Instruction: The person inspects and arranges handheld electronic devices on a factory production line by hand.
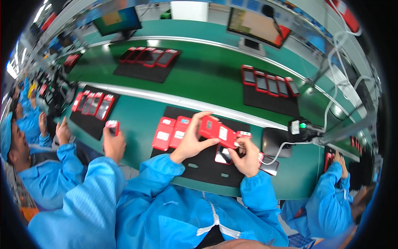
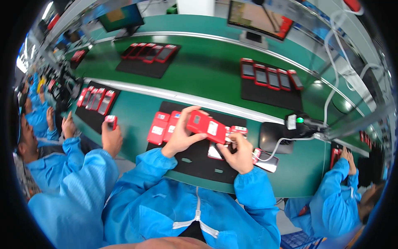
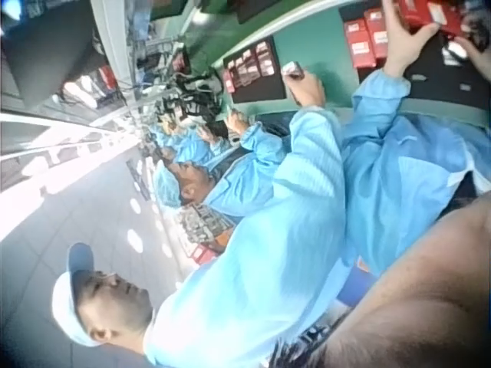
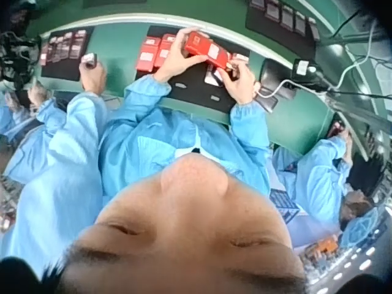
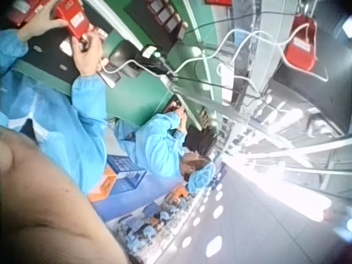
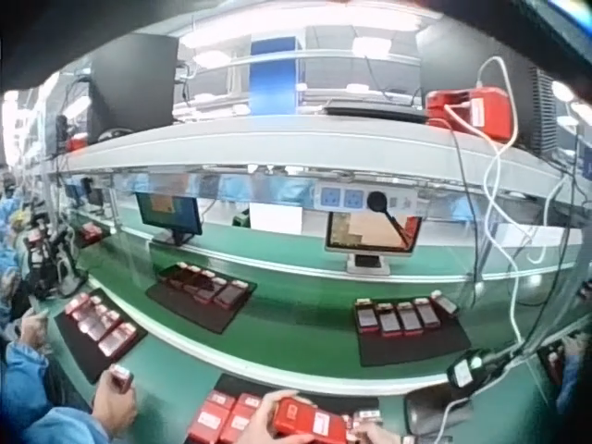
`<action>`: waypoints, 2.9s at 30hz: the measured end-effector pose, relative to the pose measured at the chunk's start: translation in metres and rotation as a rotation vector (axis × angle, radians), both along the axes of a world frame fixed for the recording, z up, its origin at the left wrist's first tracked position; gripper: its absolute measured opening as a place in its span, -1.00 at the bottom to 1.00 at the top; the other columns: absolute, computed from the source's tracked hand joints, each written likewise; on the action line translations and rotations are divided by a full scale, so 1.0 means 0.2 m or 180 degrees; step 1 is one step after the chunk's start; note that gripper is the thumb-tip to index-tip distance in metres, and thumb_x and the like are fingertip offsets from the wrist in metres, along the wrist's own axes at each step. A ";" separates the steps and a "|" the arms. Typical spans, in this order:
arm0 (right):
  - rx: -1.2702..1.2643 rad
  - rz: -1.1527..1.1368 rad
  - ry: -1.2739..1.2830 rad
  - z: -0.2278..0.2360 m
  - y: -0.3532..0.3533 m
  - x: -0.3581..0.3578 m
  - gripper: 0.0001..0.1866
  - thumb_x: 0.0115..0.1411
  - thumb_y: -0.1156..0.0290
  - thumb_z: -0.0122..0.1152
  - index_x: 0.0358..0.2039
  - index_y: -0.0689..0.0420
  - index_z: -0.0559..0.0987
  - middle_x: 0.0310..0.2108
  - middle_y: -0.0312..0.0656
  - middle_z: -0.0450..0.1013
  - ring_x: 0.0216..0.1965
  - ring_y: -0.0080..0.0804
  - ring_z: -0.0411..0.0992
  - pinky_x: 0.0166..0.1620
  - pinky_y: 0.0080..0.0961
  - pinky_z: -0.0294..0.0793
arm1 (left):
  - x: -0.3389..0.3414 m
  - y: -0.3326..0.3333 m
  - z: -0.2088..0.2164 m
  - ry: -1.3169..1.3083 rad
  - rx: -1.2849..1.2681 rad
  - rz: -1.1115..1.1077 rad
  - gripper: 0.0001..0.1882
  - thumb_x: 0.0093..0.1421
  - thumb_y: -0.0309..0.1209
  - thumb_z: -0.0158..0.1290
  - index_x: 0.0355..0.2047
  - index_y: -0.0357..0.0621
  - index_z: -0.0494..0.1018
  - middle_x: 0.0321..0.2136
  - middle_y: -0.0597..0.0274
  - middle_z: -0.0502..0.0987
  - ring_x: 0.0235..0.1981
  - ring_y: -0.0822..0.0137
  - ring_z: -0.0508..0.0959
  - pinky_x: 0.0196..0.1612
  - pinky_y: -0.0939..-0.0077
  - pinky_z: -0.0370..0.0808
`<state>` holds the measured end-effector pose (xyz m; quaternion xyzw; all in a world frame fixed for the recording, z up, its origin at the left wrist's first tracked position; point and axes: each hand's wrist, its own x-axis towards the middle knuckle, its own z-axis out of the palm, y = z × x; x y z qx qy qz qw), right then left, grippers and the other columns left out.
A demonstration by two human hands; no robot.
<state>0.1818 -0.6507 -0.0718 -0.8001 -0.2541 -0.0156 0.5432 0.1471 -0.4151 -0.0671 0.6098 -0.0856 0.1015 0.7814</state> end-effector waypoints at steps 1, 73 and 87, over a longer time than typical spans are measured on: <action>-0.0021 0.0062 0.0053 0.00 -0.01 -0.01 -0.64 0.12 0.44 0.59 -0.18 0.24 0.56 -0.50 -0.27 0.51 -0.50 -0.61 0.37 -0.44 -0.57 0.39 | 0.00 0.00 0.00 0.0018 -0.0001 -0.0049 -0.07 0.14 -0.62 0.40 0.42 -0.14 0.11 0.23 0.02 0.41 0.33 0.18 0.43 0.38 0.21 0.43; -0.0422 0.0625 0.0051 0.06 -0.06 -0.04 -0.17 0.18 0.41 0.46 0.46 0.12 0.37 -0.72 -0.29 0.21 -0.70 -0.49 0.20 -0.51 -0.52 0.24 | 0.07 0.08 -0.03 0.0048 -0.1077 0.1097 -0.51 0.58 -0.31 -0.07 0.42 -0.10 0.11 0.21 0.01 0.43 0.20 0.27 0.49 0.32 0.30 0.42; 0.0139 -0.0326 0.0276 -0.04 -0.08 0.04 -0.61 0.24 0.59 0.38 0.07 0.20 0.56 -0.65 -0.43 0.08 -0.62 -0.71 -0.01 -0.55 -0.59 -0.01 | 0.06 -0.01 -0.02 0.0302 0.2281 0.0482 -0.52 0.41 -0.48 0.10 0.29 -0.22 0.28 0.19 -0.06 0.45 0.26 0.04 0.47 0.31 0.26 0.40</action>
